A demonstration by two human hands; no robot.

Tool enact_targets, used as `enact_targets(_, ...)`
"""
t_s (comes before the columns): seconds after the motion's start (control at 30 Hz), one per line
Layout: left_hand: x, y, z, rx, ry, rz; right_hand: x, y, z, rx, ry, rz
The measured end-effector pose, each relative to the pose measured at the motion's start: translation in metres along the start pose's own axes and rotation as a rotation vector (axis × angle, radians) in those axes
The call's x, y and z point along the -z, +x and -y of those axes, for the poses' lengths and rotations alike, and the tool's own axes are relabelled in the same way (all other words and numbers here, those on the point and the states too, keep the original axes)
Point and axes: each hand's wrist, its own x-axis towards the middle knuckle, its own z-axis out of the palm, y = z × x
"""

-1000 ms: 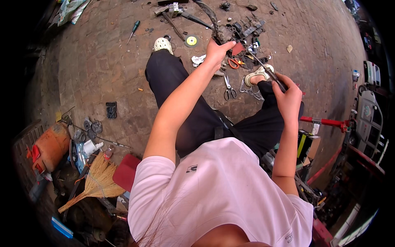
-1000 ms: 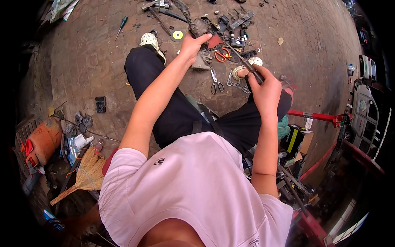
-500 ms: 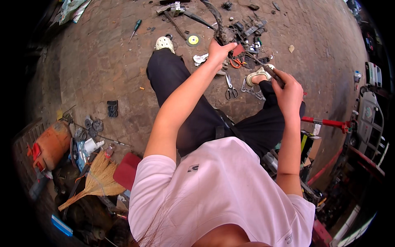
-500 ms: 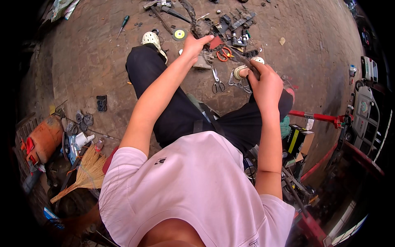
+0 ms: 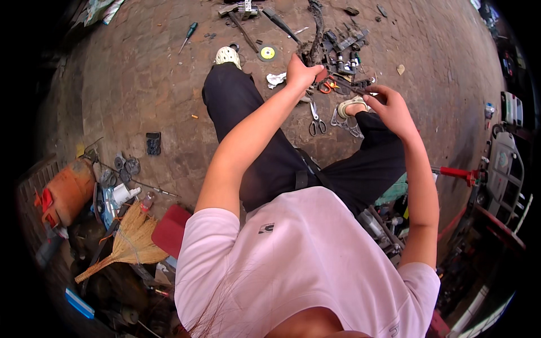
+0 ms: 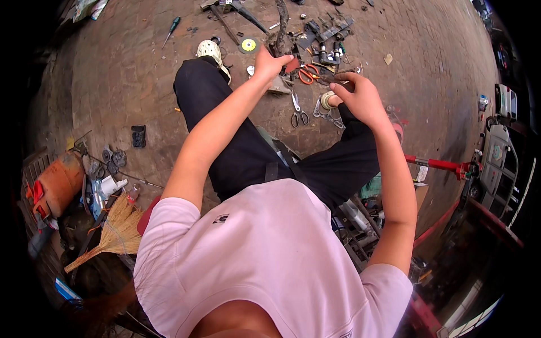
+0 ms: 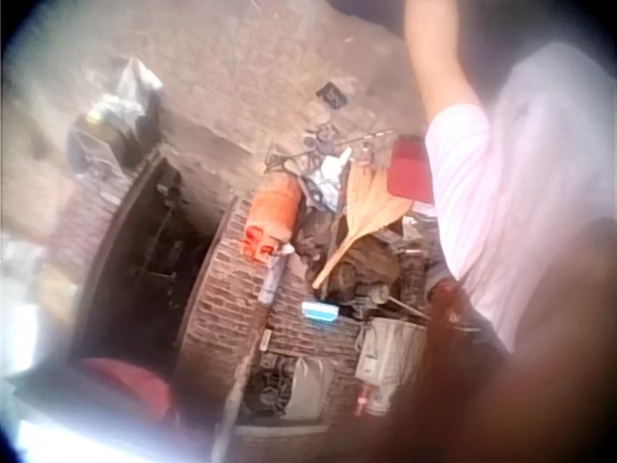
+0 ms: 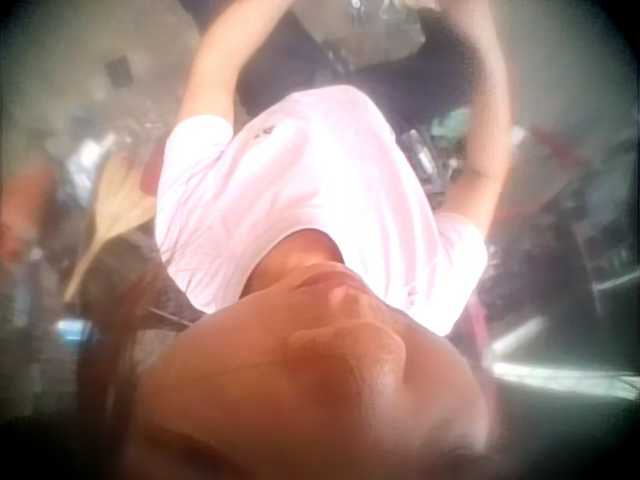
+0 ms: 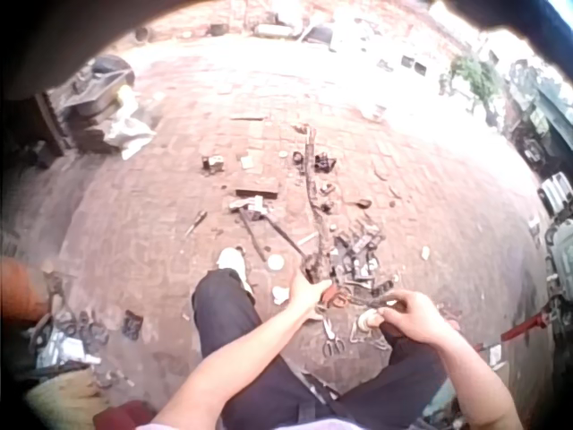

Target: The person sits on the floor and uses a screwdriver to pry and scrape a dirty mechanical component with attached cables. They repeatedly reposition the part and apply the tool to different areas, occasionally picking up small pieces from the floor.

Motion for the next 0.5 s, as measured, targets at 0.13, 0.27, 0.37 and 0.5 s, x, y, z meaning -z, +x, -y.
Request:
enact_targets(0.13, 0.001, 0.0, 0.0, -0.008, 0.052, -0.043, 0.011, 0.002, -0.004, -0.431, 0.764, 0.328)
enact_targets(0.27, 0.003, 0.002, 0.004, 0.009, 0.171, -0.052, 0.016, 0.006, -0.007, -0.65, 1.164, 0.307)
enact_targets(0.37, 0.001, -0.001, 0.001, -0.004, 0.192, -0.054, 0.024, 0.014, -0.023, -0.695, 1.204, 0.327)
enact_targets(0.5, 0.001, 0.002, 0.01, 0.018, 0.162, -0.071, 0.024, 0.016, -0.023, -0.754, 1.333, 0.339)
